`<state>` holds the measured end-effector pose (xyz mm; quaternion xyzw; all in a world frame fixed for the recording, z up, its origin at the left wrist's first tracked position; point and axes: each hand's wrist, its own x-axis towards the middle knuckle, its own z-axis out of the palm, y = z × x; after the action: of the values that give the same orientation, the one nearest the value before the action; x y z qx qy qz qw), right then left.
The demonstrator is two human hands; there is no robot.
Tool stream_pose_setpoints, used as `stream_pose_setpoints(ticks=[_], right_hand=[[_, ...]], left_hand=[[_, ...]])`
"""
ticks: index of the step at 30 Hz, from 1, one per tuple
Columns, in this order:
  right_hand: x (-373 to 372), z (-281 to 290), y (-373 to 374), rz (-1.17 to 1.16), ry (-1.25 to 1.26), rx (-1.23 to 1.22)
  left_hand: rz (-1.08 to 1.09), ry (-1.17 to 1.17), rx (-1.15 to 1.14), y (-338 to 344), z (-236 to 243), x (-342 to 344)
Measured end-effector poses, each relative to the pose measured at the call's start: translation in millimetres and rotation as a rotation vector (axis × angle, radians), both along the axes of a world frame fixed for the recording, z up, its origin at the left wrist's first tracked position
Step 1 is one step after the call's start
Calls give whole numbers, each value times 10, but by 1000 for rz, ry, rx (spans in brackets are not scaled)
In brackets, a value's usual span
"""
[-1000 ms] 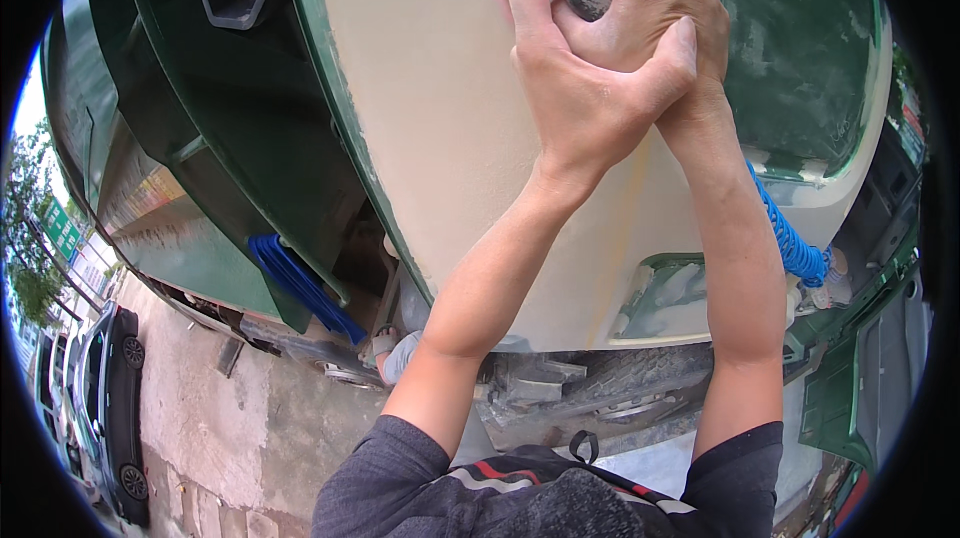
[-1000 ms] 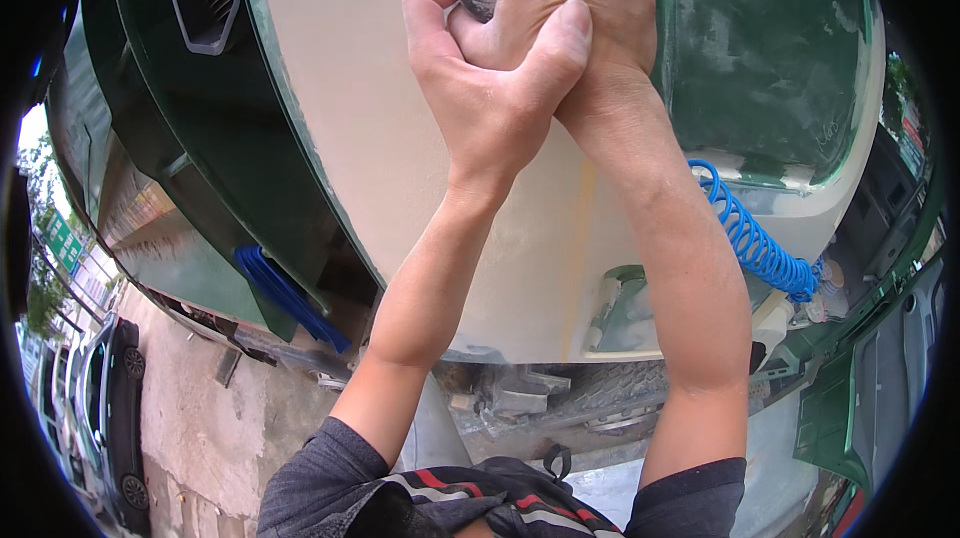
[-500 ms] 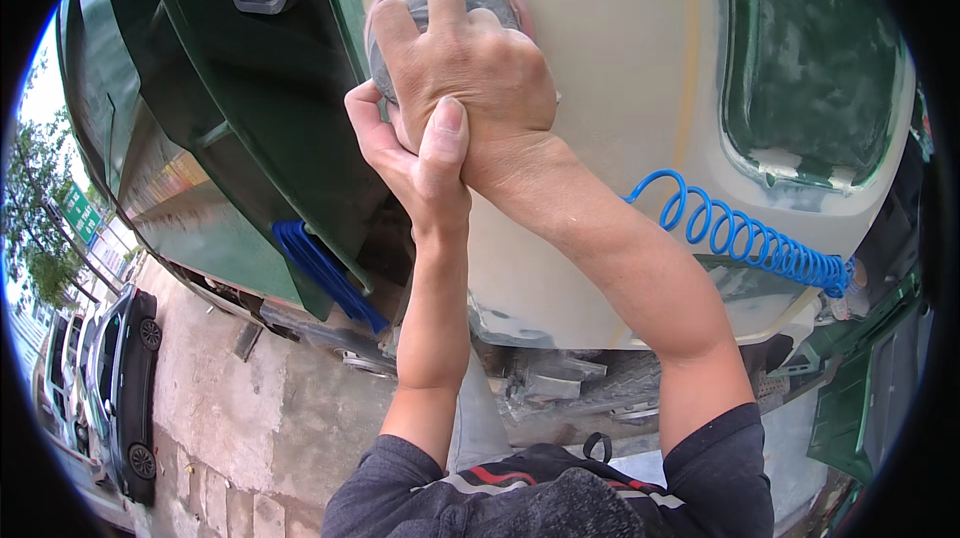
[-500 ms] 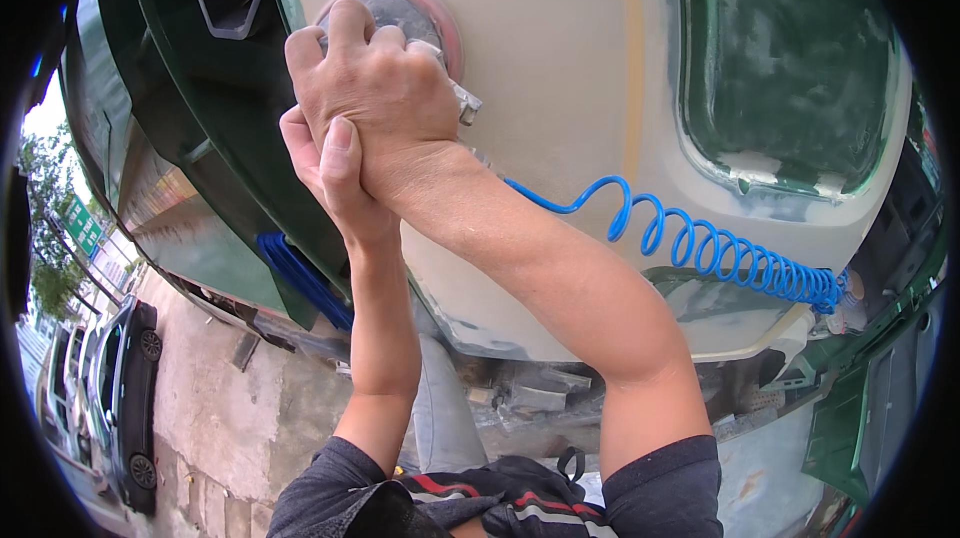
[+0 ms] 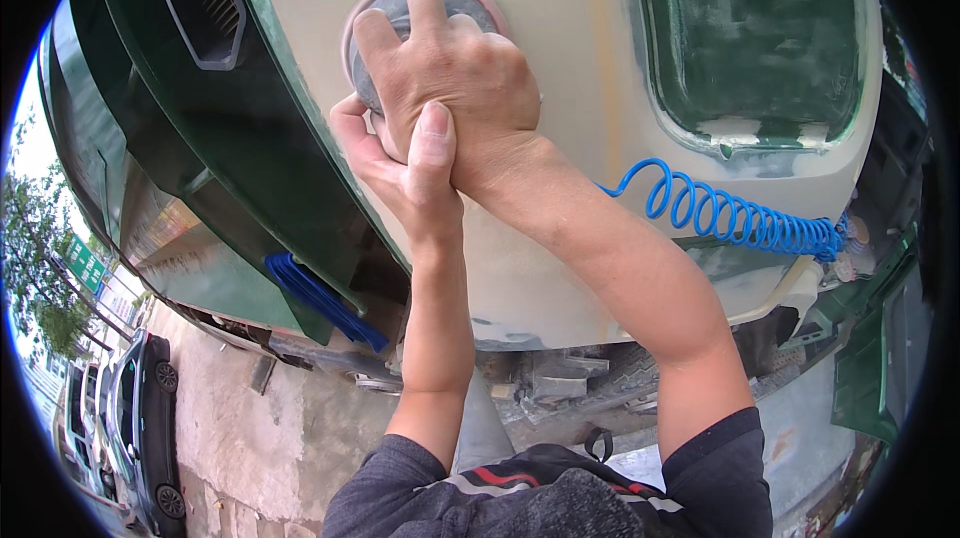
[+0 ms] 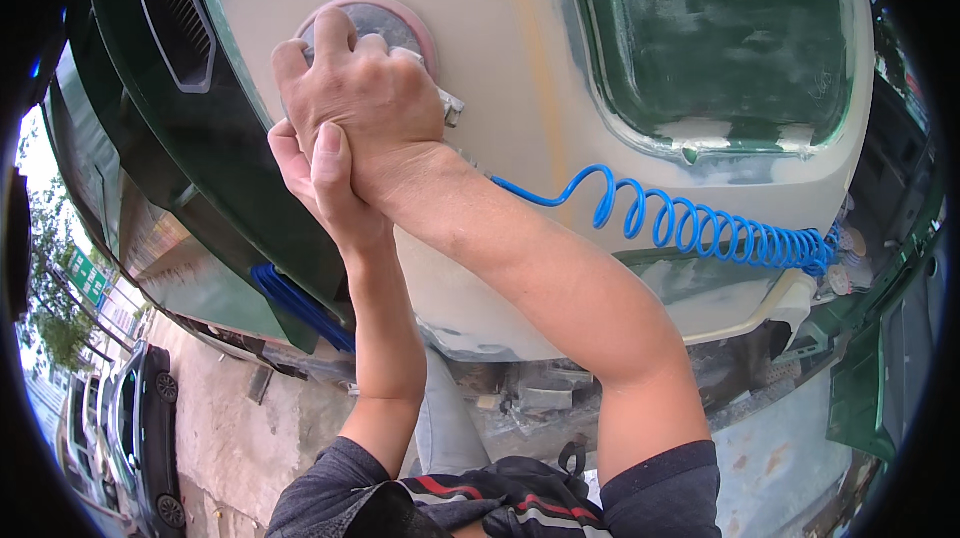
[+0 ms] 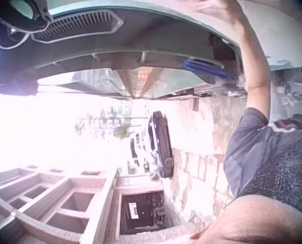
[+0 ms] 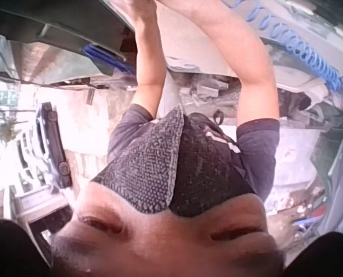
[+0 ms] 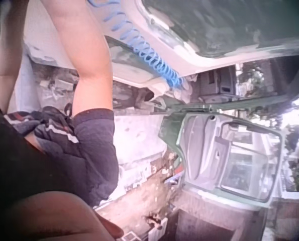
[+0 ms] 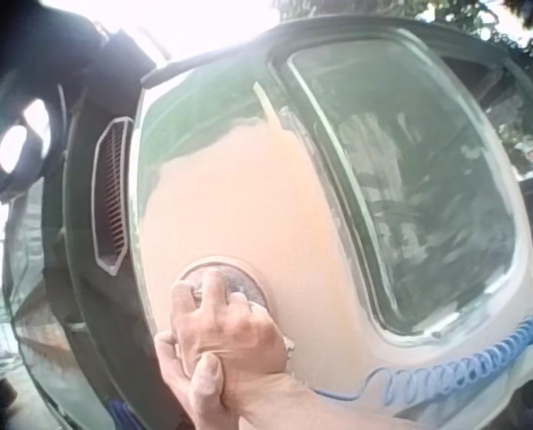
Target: The person uses a pneumatic sander to smooth the surface of a green vehicle's body panel, moving the tool across a patched area.
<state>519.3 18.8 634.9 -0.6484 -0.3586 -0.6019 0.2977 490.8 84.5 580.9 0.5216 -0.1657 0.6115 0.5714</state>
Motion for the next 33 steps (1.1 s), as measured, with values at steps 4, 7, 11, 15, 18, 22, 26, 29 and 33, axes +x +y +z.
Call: stream_pose_setpoints(ticks=[4, 7, 11, 15, 18, 22, 26, 29, 33], right_hand=[[117, 166, -460, -104, 94, -9], [169, 196, -693, -63, 93, 54], [183, 149, -791, -161, 93, 57], [2, 11, -401, -94, 78, -7], [-68, -46, -85, -86, 84, -61], [-196, -72, 256, -74, -5, -82], [-300, -133, 551, -35, -81, -84], [-354, -206, 725, -52, -133, -84], [-357, -260, 845, 22, -164, -94]], left_hand=[[60, 32, 121, -405, 224, 177], [-61, 6, 154, -612, 297, 231], [-77, -38, 212, -679, 263, 322], [-60, -38, 115, -330, 57, 113], [-24, -2, 31, -97, -49, -30], [42, 6, -8, 195, -84, -204], [33, -9, -60, 525, -236, -280], [44, 3, -100, 634, -321, -374], [34, -46, -133, 691, -367, -414]])
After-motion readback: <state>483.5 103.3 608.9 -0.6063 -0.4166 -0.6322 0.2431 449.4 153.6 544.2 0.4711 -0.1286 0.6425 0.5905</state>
